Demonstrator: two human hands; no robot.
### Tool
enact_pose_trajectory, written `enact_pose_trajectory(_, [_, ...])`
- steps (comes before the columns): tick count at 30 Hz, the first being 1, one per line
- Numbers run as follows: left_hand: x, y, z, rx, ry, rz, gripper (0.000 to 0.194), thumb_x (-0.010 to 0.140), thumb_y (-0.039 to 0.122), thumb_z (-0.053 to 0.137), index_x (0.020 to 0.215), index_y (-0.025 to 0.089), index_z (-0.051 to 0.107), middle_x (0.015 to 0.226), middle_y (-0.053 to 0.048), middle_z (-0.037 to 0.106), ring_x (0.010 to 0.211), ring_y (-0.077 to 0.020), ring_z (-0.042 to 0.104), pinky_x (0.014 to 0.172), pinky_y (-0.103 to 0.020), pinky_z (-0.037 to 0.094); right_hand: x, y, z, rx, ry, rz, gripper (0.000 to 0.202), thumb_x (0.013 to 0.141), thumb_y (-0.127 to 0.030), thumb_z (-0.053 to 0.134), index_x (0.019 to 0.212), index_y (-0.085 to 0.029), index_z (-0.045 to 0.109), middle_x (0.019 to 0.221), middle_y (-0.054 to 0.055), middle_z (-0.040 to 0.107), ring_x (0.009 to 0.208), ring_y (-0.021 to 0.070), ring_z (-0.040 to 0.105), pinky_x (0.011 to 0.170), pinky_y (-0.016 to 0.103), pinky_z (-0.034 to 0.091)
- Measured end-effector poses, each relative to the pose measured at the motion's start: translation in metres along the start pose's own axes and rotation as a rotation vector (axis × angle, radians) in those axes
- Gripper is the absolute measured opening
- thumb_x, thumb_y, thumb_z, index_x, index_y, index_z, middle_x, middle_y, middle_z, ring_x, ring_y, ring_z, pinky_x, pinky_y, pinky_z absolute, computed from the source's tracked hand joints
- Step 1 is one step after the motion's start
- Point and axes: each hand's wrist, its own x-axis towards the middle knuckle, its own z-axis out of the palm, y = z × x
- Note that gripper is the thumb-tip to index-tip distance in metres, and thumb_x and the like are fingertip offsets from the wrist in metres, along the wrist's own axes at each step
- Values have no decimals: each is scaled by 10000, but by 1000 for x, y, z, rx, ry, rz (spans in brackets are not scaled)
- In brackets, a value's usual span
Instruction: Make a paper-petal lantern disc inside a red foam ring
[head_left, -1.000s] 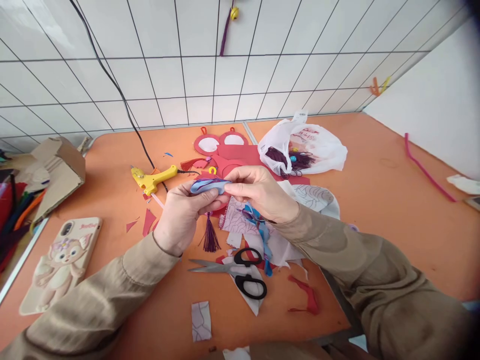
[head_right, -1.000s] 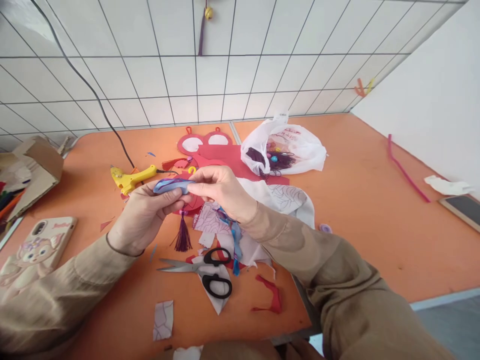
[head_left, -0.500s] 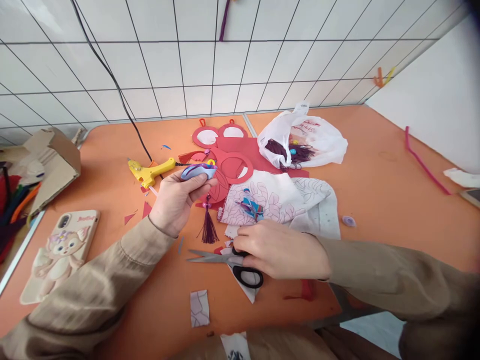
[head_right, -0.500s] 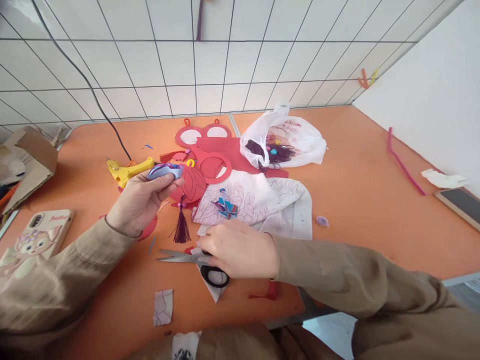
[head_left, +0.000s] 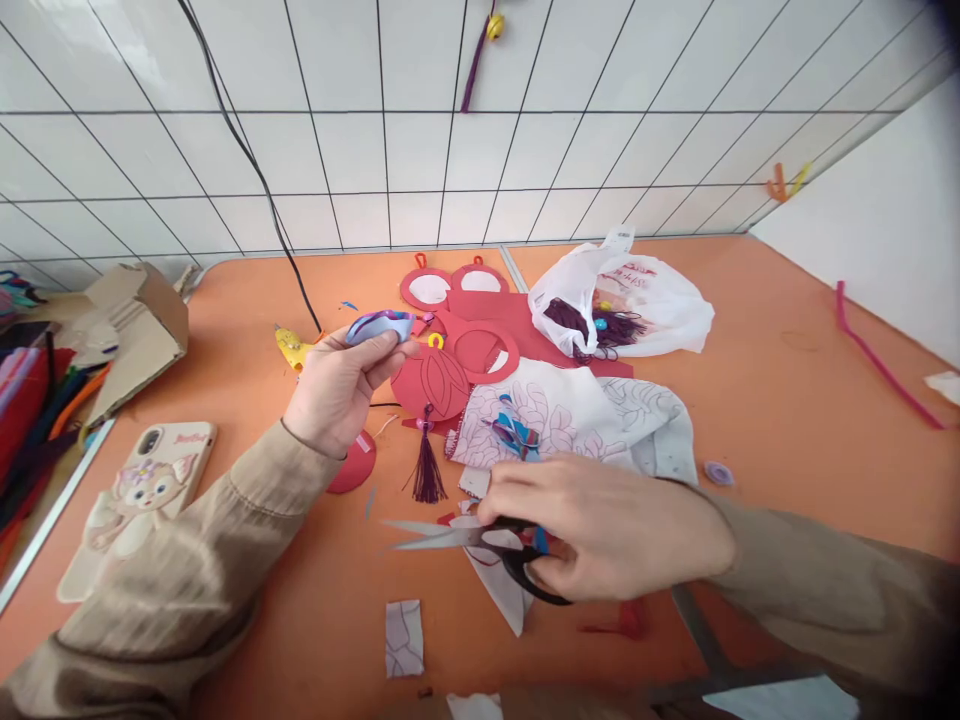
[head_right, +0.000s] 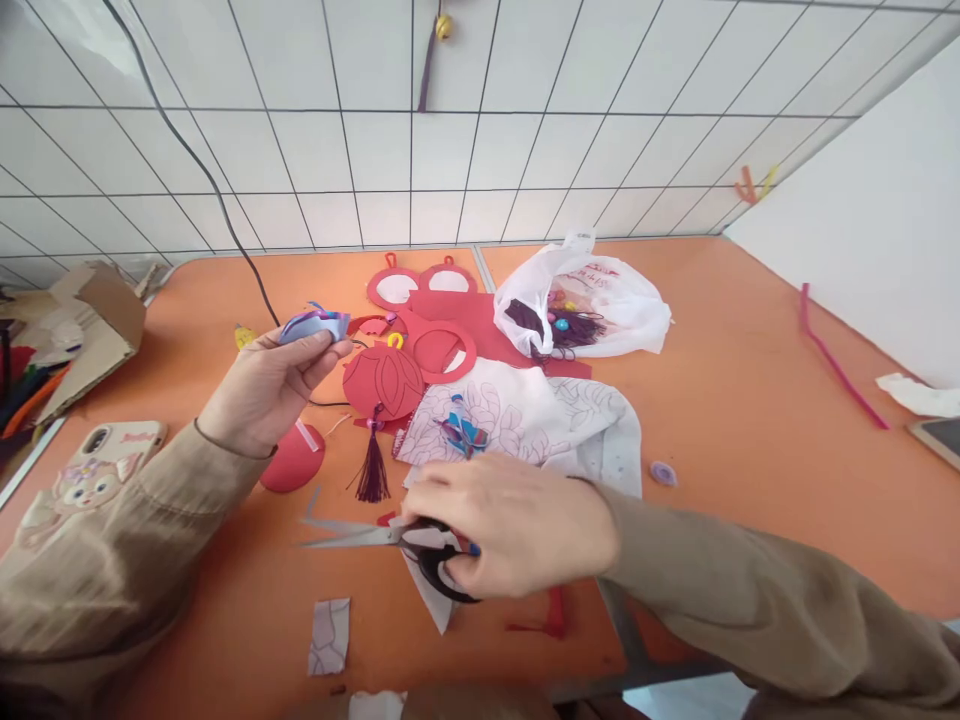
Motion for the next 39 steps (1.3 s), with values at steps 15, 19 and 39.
enact_pose_trajectory(15, [-27,-15,15,75,-89,-42,149,624,121,844,716,125,727,714,-33,747,625,-129,717,603,-185,583,32,35,-22,875,660,53,595,591,-354,883,1043,-273,504,910,18,630,847,199,608,669,319,471])
enact_pose_trajectory(19, [-37,-20,19,104,-126,-19,145,616,158,846,718,126,749,681,-37,746,611,-135,704,604,-208,588,54,24,-17,728,749,20,595,567,-341,878,978,-253,456,892,1,593,824,179,563,698,317,432])
enact_pose_trajectory(39, [-37,-29,17,182,-235,-45,260,550,217,919,668,133,703,577,-17,714,544,-115,658,549,-198,541,65,23,-3,849,970,-16,310,646,-124,682,916,-220,564,686,-55,568,579,90,539,532,241,485])
